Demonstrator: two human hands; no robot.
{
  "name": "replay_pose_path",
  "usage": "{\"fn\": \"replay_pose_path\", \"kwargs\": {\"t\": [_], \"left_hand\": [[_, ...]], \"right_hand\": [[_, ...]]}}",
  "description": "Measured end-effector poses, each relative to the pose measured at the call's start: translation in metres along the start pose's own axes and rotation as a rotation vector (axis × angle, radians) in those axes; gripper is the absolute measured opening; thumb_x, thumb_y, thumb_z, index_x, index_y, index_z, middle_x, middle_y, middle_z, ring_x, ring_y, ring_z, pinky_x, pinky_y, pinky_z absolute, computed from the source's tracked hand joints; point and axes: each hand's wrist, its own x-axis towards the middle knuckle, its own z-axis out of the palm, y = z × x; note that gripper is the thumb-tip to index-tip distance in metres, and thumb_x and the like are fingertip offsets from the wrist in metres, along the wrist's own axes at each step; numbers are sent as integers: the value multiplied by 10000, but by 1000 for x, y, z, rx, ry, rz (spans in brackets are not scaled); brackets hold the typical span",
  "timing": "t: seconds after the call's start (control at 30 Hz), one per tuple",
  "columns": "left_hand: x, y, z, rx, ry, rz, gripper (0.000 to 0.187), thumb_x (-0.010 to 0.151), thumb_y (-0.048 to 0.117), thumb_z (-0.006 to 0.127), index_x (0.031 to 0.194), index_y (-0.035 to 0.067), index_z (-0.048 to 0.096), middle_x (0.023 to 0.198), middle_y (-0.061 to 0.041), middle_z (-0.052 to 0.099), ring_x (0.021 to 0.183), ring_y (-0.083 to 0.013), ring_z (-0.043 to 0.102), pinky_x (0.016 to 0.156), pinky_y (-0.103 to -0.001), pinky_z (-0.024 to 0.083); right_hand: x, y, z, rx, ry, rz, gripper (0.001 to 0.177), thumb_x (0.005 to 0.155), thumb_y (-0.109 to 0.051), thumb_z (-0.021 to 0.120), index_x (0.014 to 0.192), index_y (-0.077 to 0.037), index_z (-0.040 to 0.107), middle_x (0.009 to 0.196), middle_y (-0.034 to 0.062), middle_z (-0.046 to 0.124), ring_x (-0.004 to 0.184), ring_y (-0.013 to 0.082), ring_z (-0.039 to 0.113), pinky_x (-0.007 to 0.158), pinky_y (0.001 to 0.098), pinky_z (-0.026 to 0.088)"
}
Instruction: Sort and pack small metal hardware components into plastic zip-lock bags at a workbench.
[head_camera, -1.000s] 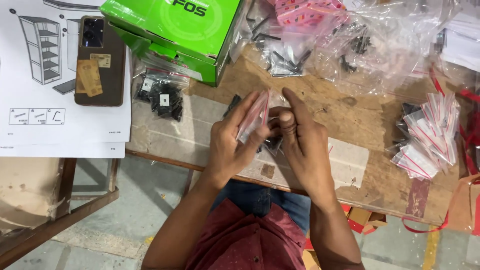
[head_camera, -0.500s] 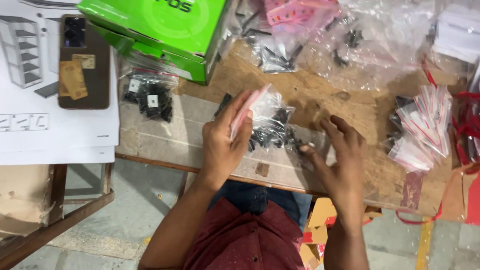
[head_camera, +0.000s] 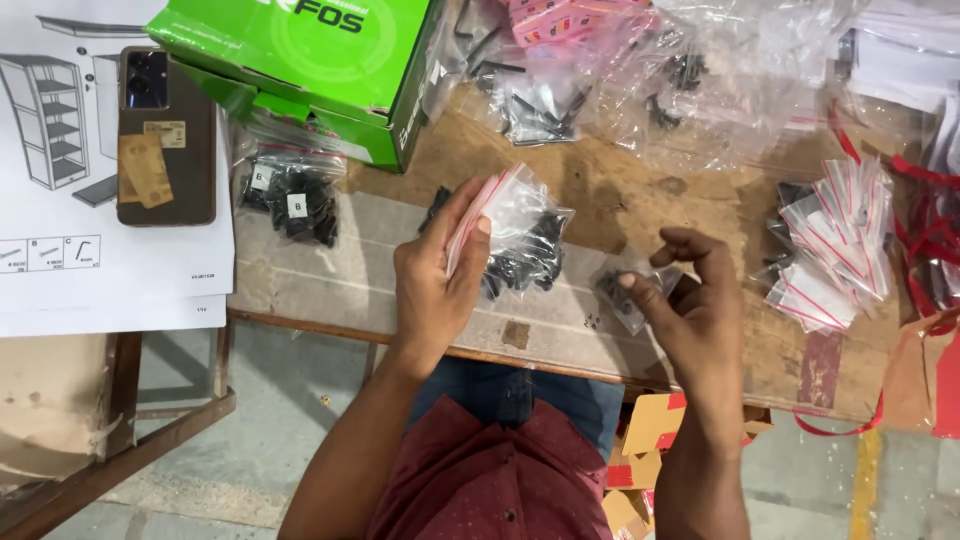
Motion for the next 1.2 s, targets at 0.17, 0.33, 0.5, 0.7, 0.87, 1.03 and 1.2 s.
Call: {"fn": "replay_pose_path", "kwargs": {"t": [0.17, 0.33, 0.5, 0.7, 0.87, 1.03, 1.2], "left_hand": [[-5, -15, 6, 83, -12, 42, 401, 1065, 108, 620, 1453, 26, 562, 1203, -190, 761, 937, -187, 789, 731, -301, 620], [-12, -22, 26, 176, 20, 360, 515, 1061, 19, 638, 1538, 39, 445, 1346, -253, 674, 1123, -345, 751, 806, -341, 631], [-6, 22, 27, 340, -78, 434, 617, 946, 5, 685, 1512, -11, 442, 1324, -232, 680, 1238, -371, 702, 1059, -442, 618], [-14, 24, 52, 455, -150, 592, 538, 996, -61, 689, 1479, -77, 453, 1386, -266, 642, 1310, -358, 664, 1156, -450, 482], [-32, 24, 70, 307, -95, 470, 581, 966, -86, 653, 1503, -56, 434, 1405, -250, 636, 1310, -350, 662, 1163, -444, 501], [-37, 29, 92, 88, -122, 354, 601, 966, -101, 646, 1525, -24, 438, 1413, -209, 639, 1312, -366, 654, 1116, -397, 514], [-22, 26, 103, 525, -124, 441, 596, 983, 394, 642, 1426, 17, 509, 1392, -186, 656, 1413, -403, 541, 1208, -721, 211]], "right_hand": [[16, -53, 22, 112, -30, 20, 534, 933, 38, 735, 1404, -32, 495, 1201, 46, 540, 896, 85, 637, 678, 212, 537], [34, -77, 54, -2, -73, 57, 584, 883, 5, 764, 1395, -41, 485, 1205, 71, 579, 783, 113, 643, 578, 249, 520], [33, -48, 47, 167, -272, -17, 508, 1043, -29, 591, 1513, -44, 398, 1347, 89, 541, 930, 124, 639, 786, 278, 577], [24, -35, 27, 94, -198, 0, 466, 1009, 20, 555, 1464, -39, 476, 1299, 99, 590, 945, 167, 645, 742, 293, 544], [10, -47, 17, -262, -134, -253, 467, 933, 54, 647, 1390, -6, 569, 1160, 174, 689, 985, 237, 699, 849, 327, 555], [10, -43, 9, -400, -8, -212, 445, 895, 62, 695, 1324, -47, 648, 996, 175, 699, 835, 271, 691, 752, 358, 540], [21, -19, 4, -600, -45, -236, 580, 820, -23, 669, 1397, -58, 616, 1210, 195, 653, 1119, 409, 527, 1004, 516, 396]]}}
